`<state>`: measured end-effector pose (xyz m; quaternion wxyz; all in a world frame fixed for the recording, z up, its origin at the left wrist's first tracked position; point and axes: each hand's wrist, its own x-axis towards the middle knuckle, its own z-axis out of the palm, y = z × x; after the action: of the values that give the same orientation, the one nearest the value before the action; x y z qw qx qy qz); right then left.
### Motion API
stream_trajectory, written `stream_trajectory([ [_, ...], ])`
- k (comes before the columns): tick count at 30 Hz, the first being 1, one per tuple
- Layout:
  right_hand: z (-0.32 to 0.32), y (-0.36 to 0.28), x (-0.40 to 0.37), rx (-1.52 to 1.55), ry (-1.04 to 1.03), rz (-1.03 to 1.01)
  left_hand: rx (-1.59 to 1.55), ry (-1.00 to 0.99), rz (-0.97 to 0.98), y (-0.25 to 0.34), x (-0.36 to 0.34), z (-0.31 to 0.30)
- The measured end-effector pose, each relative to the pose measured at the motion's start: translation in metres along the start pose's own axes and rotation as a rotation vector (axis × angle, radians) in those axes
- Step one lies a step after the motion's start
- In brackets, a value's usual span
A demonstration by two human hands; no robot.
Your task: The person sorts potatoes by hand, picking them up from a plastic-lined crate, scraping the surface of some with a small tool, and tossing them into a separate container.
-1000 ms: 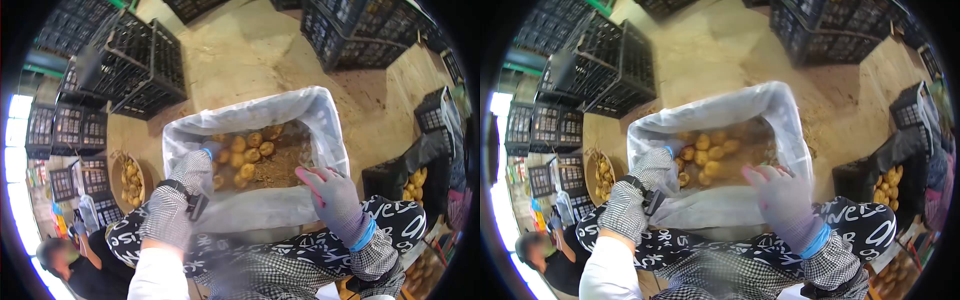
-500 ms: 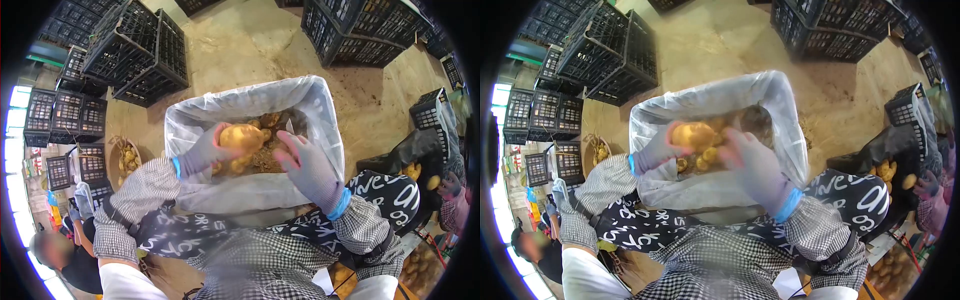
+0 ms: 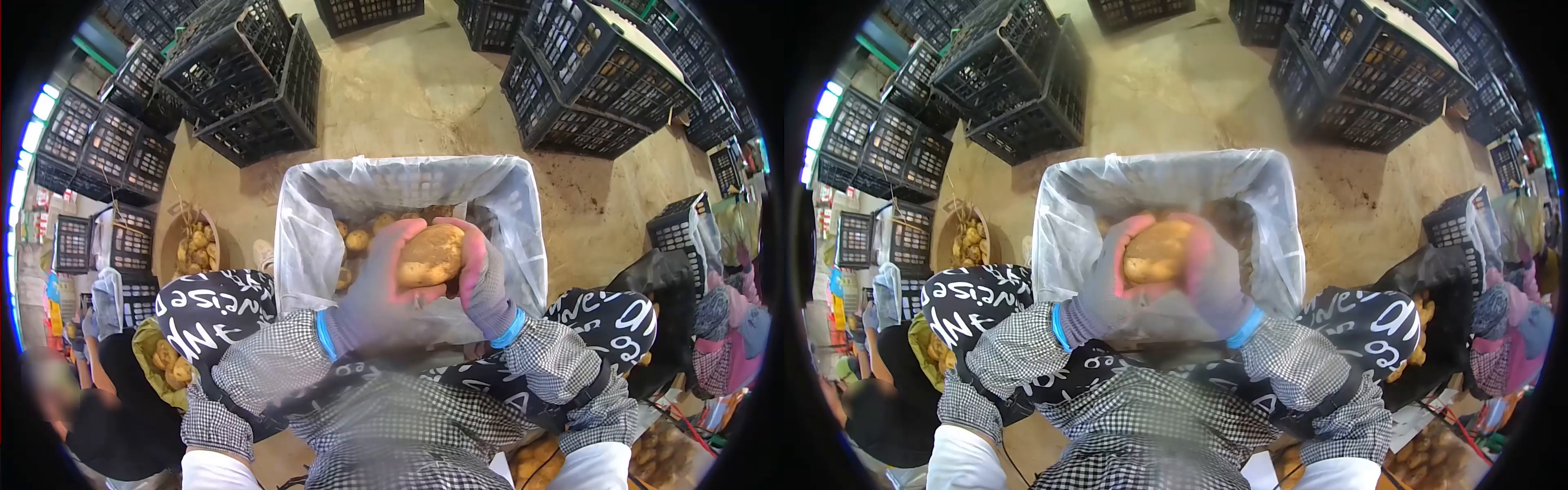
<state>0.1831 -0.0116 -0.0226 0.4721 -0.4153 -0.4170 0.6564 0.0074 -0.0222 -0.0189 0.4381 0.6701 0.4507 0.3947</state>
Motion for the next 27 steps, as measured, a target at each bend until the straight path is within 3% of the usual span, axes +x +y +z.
stream_trajectory([
  [2,-0.008,0.008,0.004,-0.045,-0.025,-0.124,0.049,0.035,0.091,-0.004,0.0,0.003],
  [4,-0.011,0.005,0.008,-0.062,-0.052,-0.079,0.12,0.066,0.21,0.0,0.006,0.0],
  [7,-0.021,0.014,0.014,-0.079,0.041,-0.057,-0.167,-0.029,-0.029,0.004,0.005,-0.002],
  [10,-0.029,0.024,0.018,-0.175,0.056,-0.168,-0.771,-0.106,-0.397,0.019,0.008,-0.008],
  [11,-0.031,0.023,0.021,-0.225,0.03,-0.226,-0.79,-0.112,-0.427,0.023,0.012,-0.012],
  [13,-0.026,0.004,0.028,-0.322,0.041,-0.146,-0.824,-0.115,-0.484,0.029,0.017,-0.02],
  [15,-0.018,-0.019,0.025,-0.326,0.036,-0.049,-0.743,-0.063,-0.406,0.016,0.016,-0.013],
  [16,-0.018,-0.019,0.023,-0.47,0.037,-0.137,-0.703,-0.044,-0.368,0.011,0.015,-0.01],
  [19,-0.016,-0.022,0.023,-0.884,0.016,-0.489,-1.061,-0.068,-0.524,0.021,0.019,-0.005],
  [21,-0.026,-0.014,0.03,-0.909,0.086,-0.596,-1.075,-0.097,-0.546,0.019,0.017,-0.007],
  [27,-0.016,-0.032,0.015,-0.571,0.181,-0.268,-1.072,-0.1,-0.488,0.014,0.018,-0.008],
])
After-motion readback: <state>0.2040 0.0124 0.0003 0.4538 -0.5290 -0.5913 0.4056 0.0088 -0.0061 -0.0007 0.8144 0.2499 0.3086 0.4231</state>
